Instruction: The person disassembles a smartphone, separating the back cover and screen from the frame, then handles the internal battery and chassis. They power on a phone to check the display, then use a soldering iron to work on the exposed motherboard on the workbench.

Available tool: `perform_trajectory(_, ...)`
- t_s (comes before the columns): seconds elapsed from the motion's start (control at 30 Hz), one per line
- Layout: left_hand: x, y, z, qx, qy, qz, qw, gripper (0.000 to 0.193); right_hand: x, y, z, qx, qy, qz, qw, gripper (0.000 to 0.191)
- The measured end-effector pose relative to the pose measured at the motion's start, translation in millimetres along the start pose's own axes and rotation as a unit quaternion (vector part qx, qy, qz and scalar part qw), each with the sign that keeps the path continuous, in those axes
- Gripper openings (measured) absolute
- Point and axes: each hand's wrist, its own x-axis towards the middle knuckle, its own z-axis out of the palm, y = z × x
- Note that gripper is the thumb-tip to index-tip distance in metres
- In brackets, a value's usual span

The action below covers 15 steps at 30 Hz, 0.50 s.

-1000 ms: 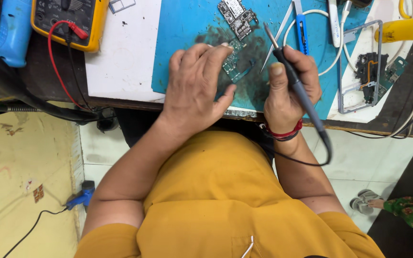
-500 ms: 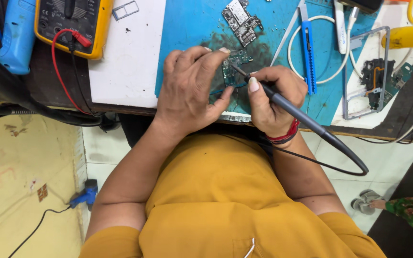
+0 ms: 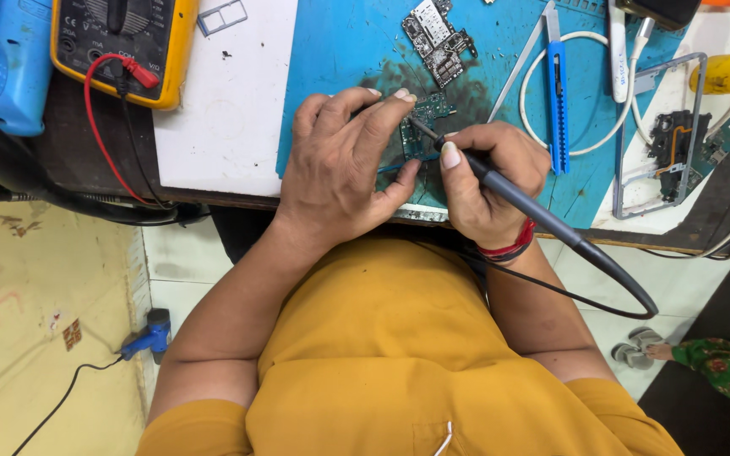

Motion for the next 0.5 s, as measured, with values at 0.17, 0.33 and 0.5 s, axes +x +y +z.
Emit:
perform_trajectory(0.17,-1.9,-1.1,0.2,-0.003,0.000,-0.002,1.000,0.068,0.1,-0.5,2.2,0.000,0.004,-0.001,1.000,0.010)
perform_trajectory(0.33,-2.8,-1.4,0.9,0.000,0.002,0.000,1.000,0.068,-0.4,-0.2,2.6,0.002,0.005,-0.004,1.000,0.010)
perform_trajectory(0.5,-2.9,-1.1,0.6,-0.001,0.002,-0.002,1.000,0.068,-0.3,-0.6,3.3,0.000,0.007,-0.004,1.000,0.010)
